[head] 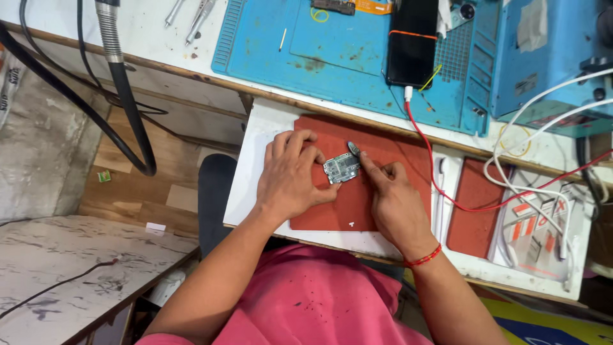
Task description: The person uses a hot air gun to heat a small circuit board placed on a red mat. They then use a small brush to scrub the surface of the board repeatedly. The person flips the board over and continues scrubbing the other side.
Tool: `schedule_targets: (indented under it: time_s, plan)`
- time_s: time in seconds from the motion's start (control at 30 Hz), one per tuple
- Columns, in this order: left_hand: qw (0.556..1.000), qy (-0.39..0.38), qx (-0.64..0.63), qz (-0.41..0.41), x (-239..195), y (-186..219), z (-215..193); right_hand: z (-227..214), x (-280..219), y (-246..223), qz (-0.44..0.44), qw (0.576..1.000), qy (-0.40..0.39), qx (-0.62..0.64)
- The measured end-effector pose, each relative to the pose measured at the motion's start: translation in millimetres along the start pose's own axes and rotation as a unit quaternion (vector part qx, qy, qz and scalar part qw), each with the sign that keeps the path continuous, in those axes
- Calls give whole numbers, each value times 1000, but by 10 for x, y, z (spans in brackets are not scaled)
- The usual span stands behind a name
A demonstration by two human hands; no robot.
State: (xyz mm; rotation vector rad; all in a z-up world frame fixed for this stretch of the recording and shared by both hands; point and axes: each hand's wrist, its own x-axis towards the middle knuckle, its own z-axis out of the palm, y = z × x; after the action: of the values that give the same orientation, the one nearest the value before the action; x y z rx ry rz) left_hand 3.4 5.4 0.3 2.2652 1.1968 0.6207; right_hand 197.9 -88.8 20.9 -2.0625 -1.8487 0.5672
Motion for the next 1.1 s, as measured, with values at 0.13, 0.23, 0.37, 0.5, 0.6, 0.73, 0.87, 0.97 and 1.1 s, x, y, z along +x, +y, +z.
schedule_targets:
  time_s: [0.13,0.23,0.37,0.5,0.6,0.73,0.87,0.97,1.1]
  plan:
    - [1000,-2,1,-4,-27,-16,-26,11,-106,-101,-2,993,-114,-19]
    - [1000,2,0,1,-25,-2,-4,-41,10,-12,37,999,15,-14]
    - [1000,27,-8,13,-57,-5,7,-36,-194,-47,3,998,-65,-16]
    - [1000,18,0,8,-57,-21,16,-30,-208,-49,18,999,-44,-15]
    - [1000,22,-4,6,-73,-28,40,18,-185,-47,27,998,-52,-26]
    - [999,30,-7,17,-60,-16,-9,-18,-154,-15,-14,996,-88,-21]
    - [1000,11,-13,-2,-47,-31,22,-50,-89,93,8,1000,1,-1]
    - [1000,-2,-16,-14,-38,-24,4,-25,-165,38,-27,999,-1,32]
    - [999,42,-10,16,-67,-32,31,-60,-170,46,16,996,35,84]
